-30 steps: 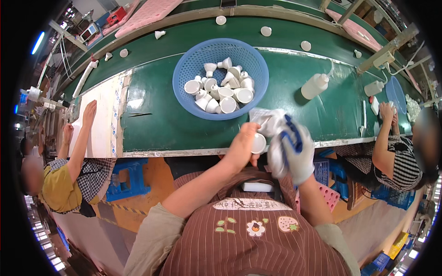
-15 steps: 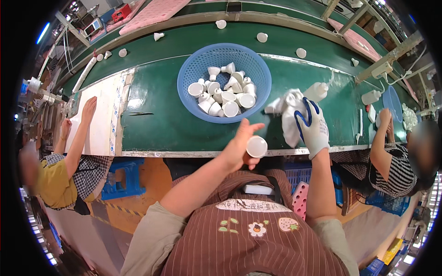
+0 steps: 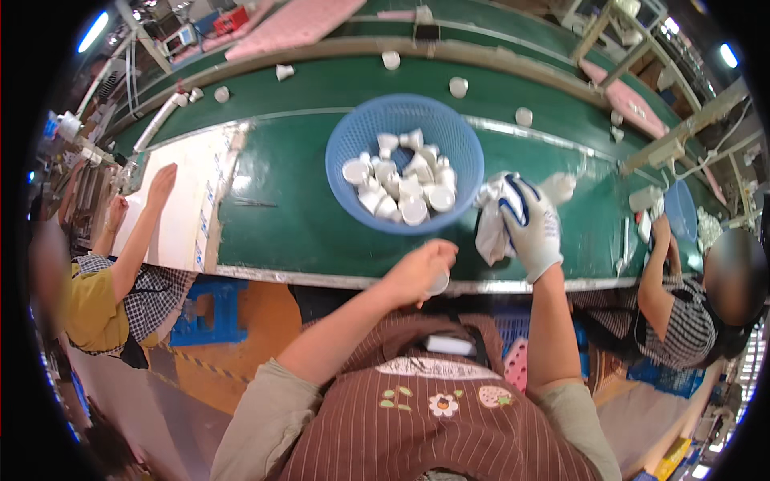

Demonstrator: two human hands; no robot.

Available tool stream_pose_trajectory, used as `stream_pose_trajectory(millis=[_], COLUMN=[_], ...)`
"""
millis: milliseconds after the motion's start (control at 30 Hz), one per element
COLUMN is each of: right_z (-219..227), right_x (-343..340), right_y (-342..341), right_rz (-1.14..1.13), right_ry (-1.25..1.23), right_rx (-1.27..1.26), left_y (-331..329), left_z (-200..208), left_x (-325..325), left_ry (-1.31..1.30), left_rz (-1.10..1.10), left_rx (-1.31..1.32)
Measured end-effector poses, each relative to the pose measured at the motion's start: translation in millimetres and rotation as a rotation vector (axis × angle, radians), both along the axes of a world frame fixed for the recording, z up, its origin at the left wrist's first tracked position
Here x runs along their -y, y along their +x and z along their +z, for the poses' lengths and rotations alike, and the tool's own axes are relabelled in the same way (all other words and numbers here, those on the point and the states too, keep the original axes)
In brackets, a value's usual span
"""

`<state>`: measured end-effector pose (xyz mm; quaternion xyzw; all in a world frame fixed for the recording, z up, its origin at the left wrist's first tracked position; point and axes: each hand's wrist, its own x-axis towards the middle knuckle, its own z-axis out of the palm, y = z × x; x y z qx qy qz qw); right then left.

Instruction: The person cleans individual LED bulb components with a white cloth and liquid from a dispenser bottle, then places them into a blue basket.

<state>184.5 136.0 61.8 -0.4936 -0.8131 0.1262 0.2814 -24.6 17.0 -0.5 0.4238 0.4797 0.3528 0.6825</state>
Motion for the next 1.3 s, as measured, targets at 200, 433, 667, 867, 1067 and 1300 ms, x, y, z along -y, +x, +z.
stream_pose_trajectory(millis=[200,433,667,867,1067,1300], right_z=[1.3,-41.8,-5.1,18.9,-32.0,-100.9], right_x=[-44.9,-86.0,-51.4,28.6,79.5,89.8], right_y=[-75.0,-134.4,-105.2,-33.8,-21.8,-12.1], right_rz=[0.319,0.457,0.362,0.201,0.172,0.385], right_ry=[0.009,-0.022,0.01,0.13,0.061,-0.157], right_rx=[0.24,0.719,0.465,0.134,0.318,0.018], left_y=[8.1,-14.2,-29.7,-30.9,-10.4,-4.8], left_z=[-28.9,-35.1,-48.7,-57.9,-50.7,-55.9], left_x=[2.9,2.0,15.4,23.1,18.0,19.2], left_ry=[0.668,0.663,0.663,0.707,0.781,0.748], left_rz=[-0.108,-0.013,0.161,0.272,0.253,0.179], left_rx=[-1.015,-1.029,-0.864,-0.872,-0.947,-0.988])
